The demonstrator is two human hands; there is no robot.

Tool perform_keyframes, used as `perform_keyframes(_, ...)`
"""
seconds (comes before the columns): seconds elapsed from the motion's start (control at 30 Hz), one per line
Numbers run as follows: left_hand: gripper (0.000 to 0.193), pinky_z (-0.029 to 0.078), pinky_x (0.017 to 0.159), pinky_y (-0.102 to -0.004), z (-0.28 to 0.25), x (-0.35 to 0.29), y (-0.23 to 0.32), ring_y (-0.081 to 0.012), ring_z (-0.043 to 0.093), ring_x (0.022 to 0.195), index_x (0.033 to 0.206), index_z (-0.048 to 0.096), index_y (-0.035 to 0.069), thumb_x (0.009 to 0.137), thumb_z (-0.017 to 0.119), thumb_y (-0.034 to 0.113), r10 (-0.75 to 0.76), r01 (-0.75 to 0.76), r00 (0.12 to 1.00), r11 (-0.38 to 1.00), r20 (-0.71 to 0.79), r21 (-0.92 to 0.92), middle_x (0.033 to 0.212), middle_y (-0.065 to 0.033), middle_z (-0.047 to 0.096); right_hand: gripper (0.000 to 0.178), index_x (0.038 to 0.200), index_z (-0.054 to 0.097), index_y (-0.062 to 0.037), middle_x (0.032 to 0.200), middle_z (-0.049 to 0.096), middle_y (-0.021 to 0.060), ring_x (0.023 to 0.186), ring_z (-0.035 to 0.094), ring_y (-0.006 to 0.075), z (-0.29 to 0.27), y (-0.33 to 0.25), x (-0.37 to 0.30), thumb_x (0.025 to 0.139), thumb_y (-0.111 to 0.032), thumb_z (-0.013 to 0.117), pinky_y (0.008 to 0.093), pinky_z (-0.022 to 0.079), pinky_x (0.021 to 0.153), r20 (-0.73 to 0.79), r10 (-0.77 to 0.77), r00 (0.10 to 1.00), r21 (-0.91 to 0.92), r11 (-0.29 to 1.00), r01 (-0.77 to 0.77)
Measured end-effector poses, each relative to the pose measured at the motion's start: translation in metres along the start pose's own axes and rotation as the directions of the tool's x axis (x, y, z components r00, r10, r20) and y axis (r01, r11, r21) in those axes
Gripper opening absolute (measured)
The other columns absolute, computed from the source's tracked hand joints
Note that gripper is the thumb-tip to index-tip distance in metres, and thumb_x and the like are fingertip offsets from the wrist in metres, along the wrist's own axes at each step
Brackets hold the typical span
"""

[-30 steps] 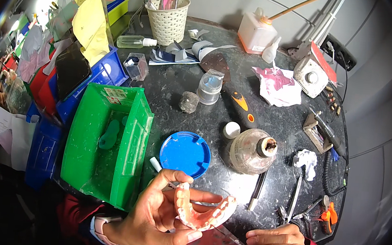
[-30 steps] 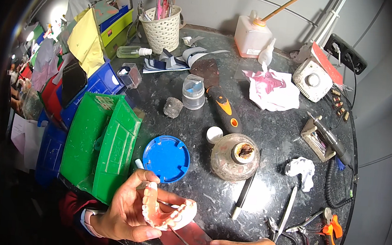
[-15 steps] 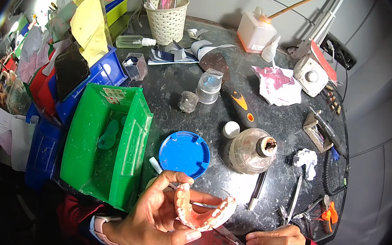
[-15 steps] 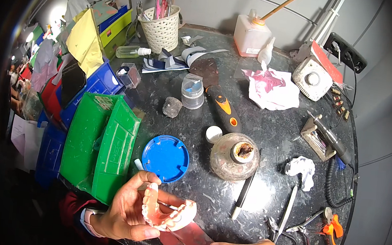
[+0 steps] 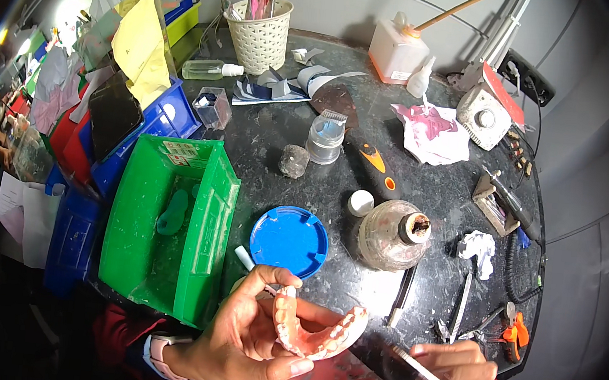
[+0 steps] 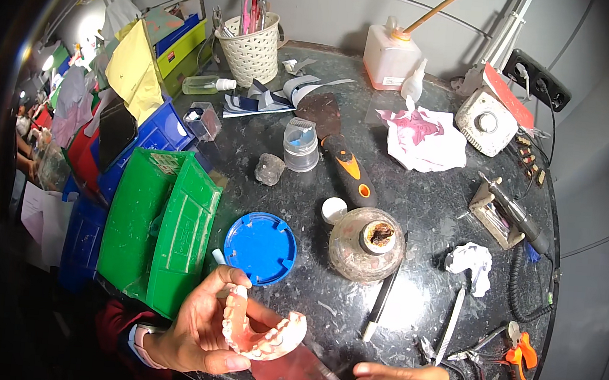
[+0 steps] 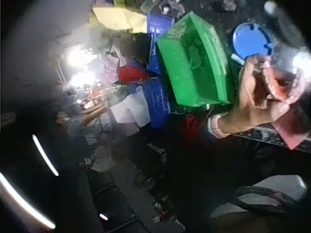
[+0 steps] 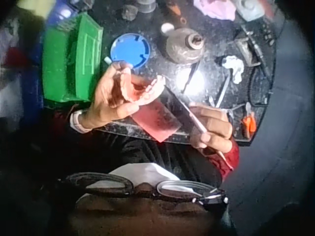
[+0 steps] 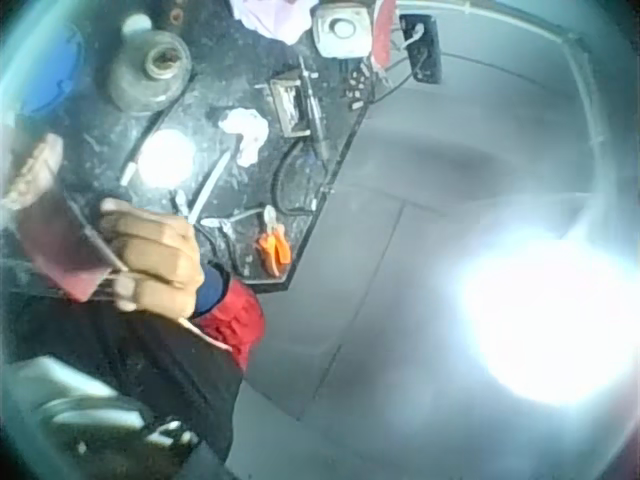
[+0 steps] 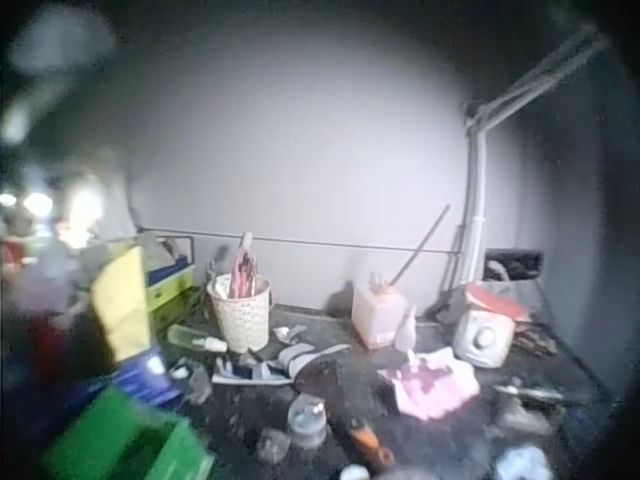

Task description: The person uses a wax spatula and a brush to shape and smooth pink wax onto a denture base while working at a laboratory bench.

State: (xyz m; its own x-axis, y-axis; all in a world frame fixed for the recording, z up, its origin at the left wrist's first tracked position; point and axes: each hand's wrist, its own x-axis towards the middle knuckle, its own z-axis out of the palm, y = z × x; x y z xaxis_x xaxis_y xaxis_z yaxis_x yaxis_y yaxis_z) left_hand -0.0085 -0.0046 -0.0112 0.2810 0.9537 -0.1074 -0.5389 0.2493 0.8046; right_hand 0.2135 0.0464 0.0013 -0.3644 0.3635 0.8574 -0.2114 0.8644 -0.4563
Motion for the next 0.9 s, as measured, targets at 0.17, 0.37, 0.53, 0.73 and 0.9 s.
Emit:
perform_keyframes(0.17,0.070,0.045,0.086,-0.0391,-0.007,-0.006,-0.006,-0.0294,0.055,0.100,0.115,0.017,0.009,0.066,0.063,-0.008,0.153,-0.148,0.988,0.983,-0.037,0.109,0.105,-0.0295,0.051,0.018,0.094,0.034,-0.0040,0.085,0.039,0.0103,0.057,0.053,0.0175,0.016,0.022,-0.016,0.089,-0.020,0.040,0.0297,0.053,0.050,-0.352,0.337,0.873,-0.175,0.893,-0.415)
perform_keyframes(0.37,0.077,0.044,0.086,-0.0384,-0.007,-0.007,0.001,-0.0279,0.054,0.100,0.124,0.013,0.008,0.067,0.063,-0.006,0.101,-0.097,0.993,0.993,-0.054,0.074,0.106,-0.0270,0.051,0.023,0.085,0.032,-0.0059,0.072,0.039,0.0084,0.045,0.047,0.0139,0.020,0.025,-0.015,0.088,-0.026,0.042,0.0248,0.045,0.040,-0.380,0.132,0.916,-0.201,0.954,-0.221)
perform_keyframes(0.53,0.081,0.042,0.086,-0.0373,-0.002,-0.002,0.005,-0.0242,0.054,0.097,0.131,0.009,0.009,0.069,0.061,-0.003,-0.089,0.090,0.996,0.989,0.021,-0.118,0.109,-0.0223,0.048,0.026,0.094,0.039,-0.0005,0.079,0.046,0.0163,0.055,0.055,0.0280,-0.007,-0.002,0.007,0.079,-0.011,0.058,0.0465,0.054,0.058,0.209,-0.063,0.976,0.161,0.986,0.029)
perform_keyframes(0.73,0.081,0.044,0.082,-0.0359,-0.009,-0.007,0.003,-0.0242,0.055,0.094,0.131,0.010,0.009,0.069,0.061,-0.003,-0.102,0.096,0.994,0.986,-0.039,-0.138,0.107,-0.0233,0.048,0.025,0.091,0.043,0.0005,0.079,0.048,0.0162,0.067,0.057,0.0302,0.000,0.010,0.005,0.078,-0.011,0.060,0.0461,0.054,0.062,0.289,-0.034,0.957,0.162,0.987,-0.014)
perform_keyframes(0.9,0.080,0.044,0.082,-0.0366,-0.006,-0.005,0.003,-0.0250,0.056,0.094,0.130,0.011,0.009,0.069,0.061,-0.003,-0.104,0.102,0.994,0.986,-0.013,-0.130,0.106,-0.0239,0.049,0.019,0.086,0.044,0.0009,0.079,0.049,0.0158,0.066,0.057,0.0295,0.001,0.005,0.005,0.078,-0.009,0.059,0.0440,0.055,0.061,0.240,-0.045,0.970,0.115,0.993,0.018)
